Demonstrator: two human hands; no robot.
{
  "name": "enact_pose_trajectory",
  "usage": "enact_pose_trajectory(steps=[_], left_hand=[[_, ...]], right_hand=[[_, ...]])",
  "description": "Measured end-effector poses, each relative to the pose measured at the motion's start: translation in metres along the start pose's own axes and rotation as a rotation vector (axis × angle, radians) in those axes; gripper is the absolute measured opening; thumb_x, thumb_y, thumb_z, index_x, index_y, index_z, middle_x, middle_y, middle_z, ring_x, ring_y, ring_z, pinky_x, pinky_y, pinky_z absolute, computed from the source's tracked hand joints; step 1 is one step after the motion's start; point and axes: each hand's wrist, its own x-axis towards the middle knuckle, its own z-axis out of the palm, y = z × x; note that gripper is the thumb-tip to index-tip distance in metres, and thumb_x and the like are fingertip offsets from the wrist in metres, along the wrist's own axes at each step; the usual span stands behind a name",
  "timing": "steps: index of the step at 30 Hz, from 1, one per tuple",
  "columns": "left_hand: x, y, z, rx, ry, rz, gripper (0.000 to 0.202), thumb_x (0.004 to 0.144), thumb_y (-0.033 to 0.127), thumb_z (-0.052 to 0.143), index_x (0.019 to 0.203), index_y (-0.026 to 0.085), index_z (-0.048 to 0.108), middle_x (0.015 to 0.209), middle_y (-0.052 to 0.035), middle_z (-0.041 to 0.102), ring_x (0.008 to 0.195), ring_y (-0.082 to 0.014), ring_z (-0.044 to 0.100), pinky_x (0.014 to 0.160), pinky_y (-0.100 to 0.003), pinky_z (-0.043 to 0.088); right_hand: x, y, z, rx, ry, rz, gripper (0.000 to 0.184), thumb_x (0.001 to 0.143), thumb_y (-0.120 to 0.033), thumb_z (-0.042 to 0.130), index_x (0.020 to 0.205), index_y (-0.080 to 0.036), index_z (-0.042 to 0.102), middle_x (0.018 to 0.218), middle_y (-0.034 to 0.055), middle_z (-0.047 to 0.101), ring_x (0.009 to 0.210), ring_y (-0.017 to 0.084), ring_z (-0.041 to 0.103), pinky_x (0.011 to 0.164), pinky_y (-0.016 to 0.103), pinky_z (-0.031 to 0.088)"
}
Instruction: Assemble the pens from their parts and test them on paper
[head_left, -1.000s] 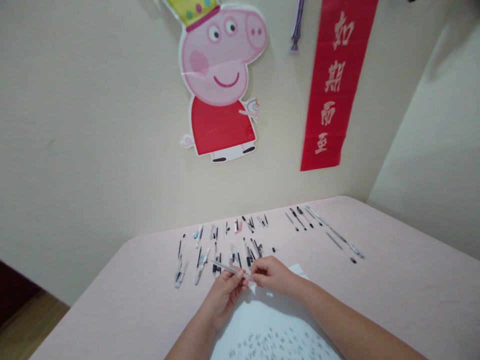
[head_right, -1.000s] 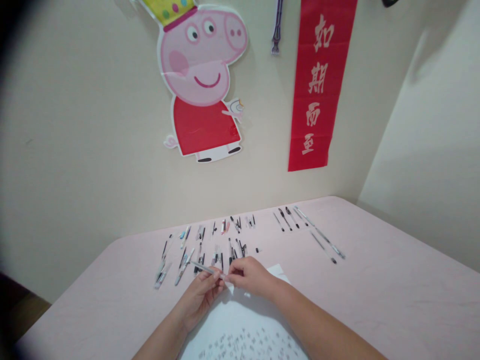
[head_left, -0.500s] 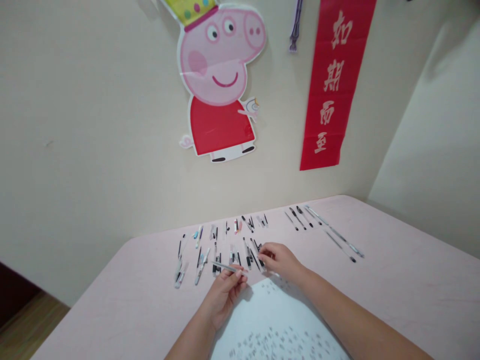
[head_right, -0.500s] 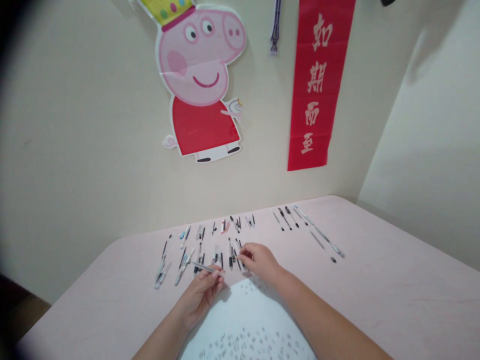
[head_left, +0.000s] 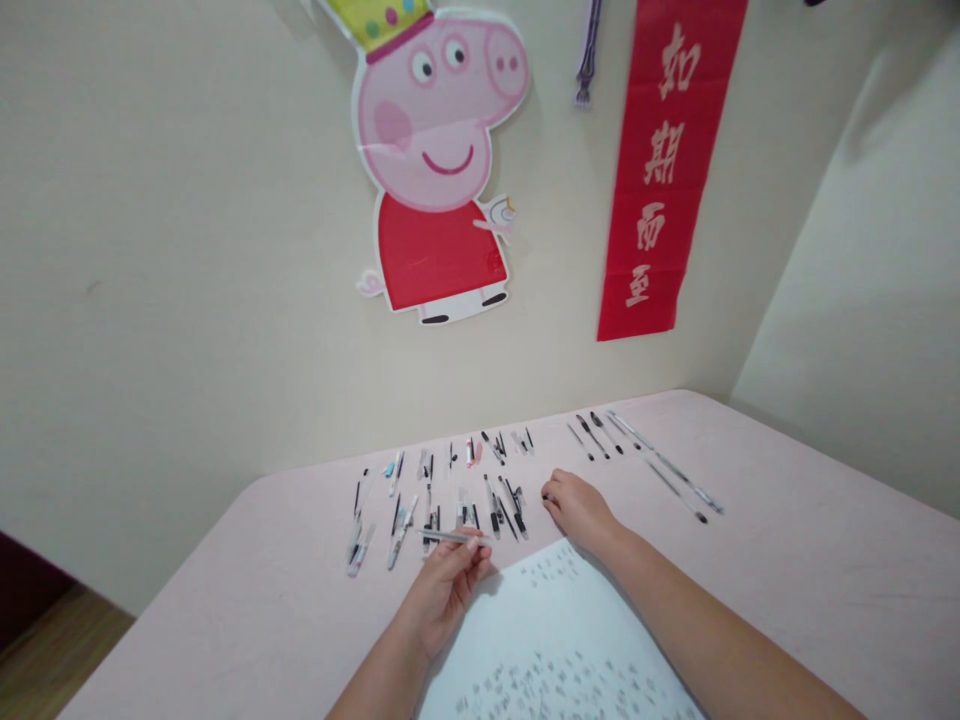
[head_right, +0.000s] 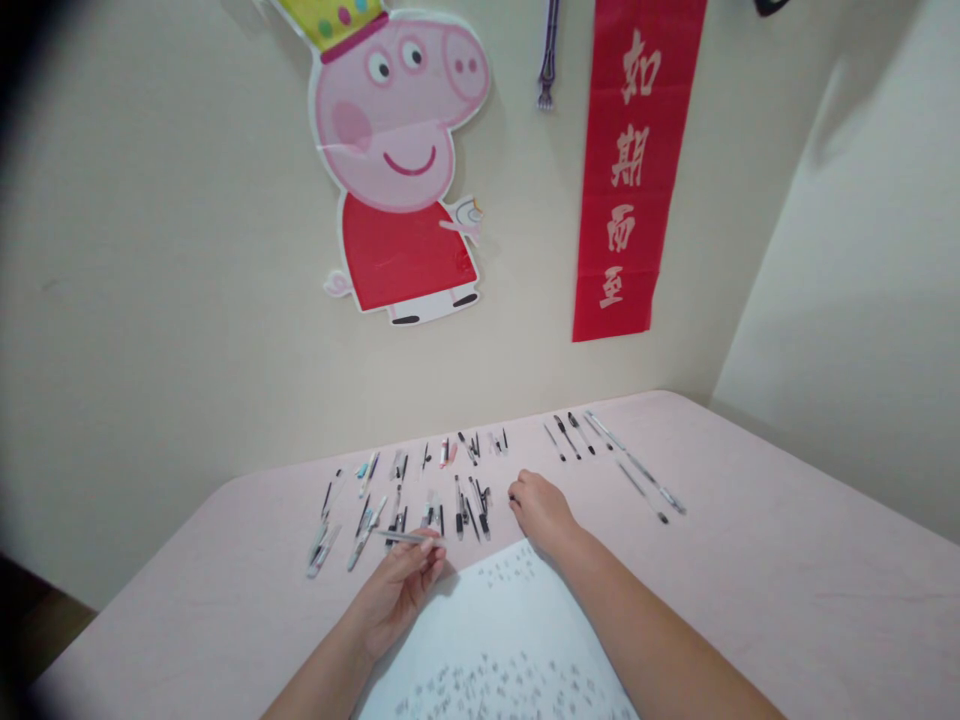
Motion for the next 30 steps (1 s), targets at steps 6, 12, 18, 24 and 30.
enact_pose_trajectory(steps=[6,12,18,24,30], left_hand=[[0.002,0.0,-0.002,-0.006,0.021,0.007,0.01,0.077,0.001,0.064,0.081,0.01,0.064,0.068,-0.0036,0.066,0.063,-0.0103,0.067,0.062,-0.017,0.056],[0.002,0.0,-0.001,-0.014,0.038,0.023,0.011,0.076,0.001,0.065,0.08,0.01,0.064,0.071,-0.0056,0.069,0.068,-0.0121,0.069,0.064,-0.017,0.057],[0.003,-0.001,-0.001,-0.013,0.062,0.035,0.01,0.077,0.0,0.063,0.081,0.009,0.064,0.073,-0.0074,0.07,0.068,-0.0127,0.07,0.064,-0.017,0.057],[0.003,0.0,0.0,-0.013,0.065,0.042,0.011,0.076,0.0,0.064,0.08,0.01,0.064,0.075,-0.0077,0.071,0.072,-0.0139,0.07,0.065,-0.018,0.057],[0.004,-0.001,-0.001,-0.015,0.06,0.036,0.012,0.074,0.0,0.067,0.08,0.011,0.064,0.072,-0.0059,0.07,0.069,-0.0133,0.07,0.065,-0.018,0.057]], right_hand=[[-0.002,-0.004,0.0,0.161,0.064,-0.05,0.018,0.083,-0.015,0.053,0.092,-0.017,0.068,0.095,0.0069,0.063,0.087,0.018,0.058,0.075,0.026,0.04],[-0.003,-0.028,0.005,0.568,0.038,-0.138,0.022,0.076,-0.006,0.053,0.09,-0.016,0.066,0.086,0.0052,0.066,0.077,0.015,0.058,0.07,0.025,0.043],[-0.01,-0.054,0.004,0.862,-0.076,-0.13,0.017,0.069,-0.005,0.056,0.079,-0.017,0.062,0.073,-0.0003,0.062,0.067,0.012,0.055,0.059,0.02,0.041],[-0.013,-0.06,0.007,0.9,-0.109,-0.09,0.017,0.068,-0.005,0.055,0.078,-0.016,0.064,0.071,-0.0004,0.062,0.064,0.011,0.054,0.057,0.02,0.04],[-0.013,-0.062,0.008,0.902,-0.106,-0.084,0.017,0.068,-0.006,0.055,0.078,-0.015,0.064,0.07,-0.0009,0.062,0.061,0.011,0.053,0.056,0.02,0.039]])
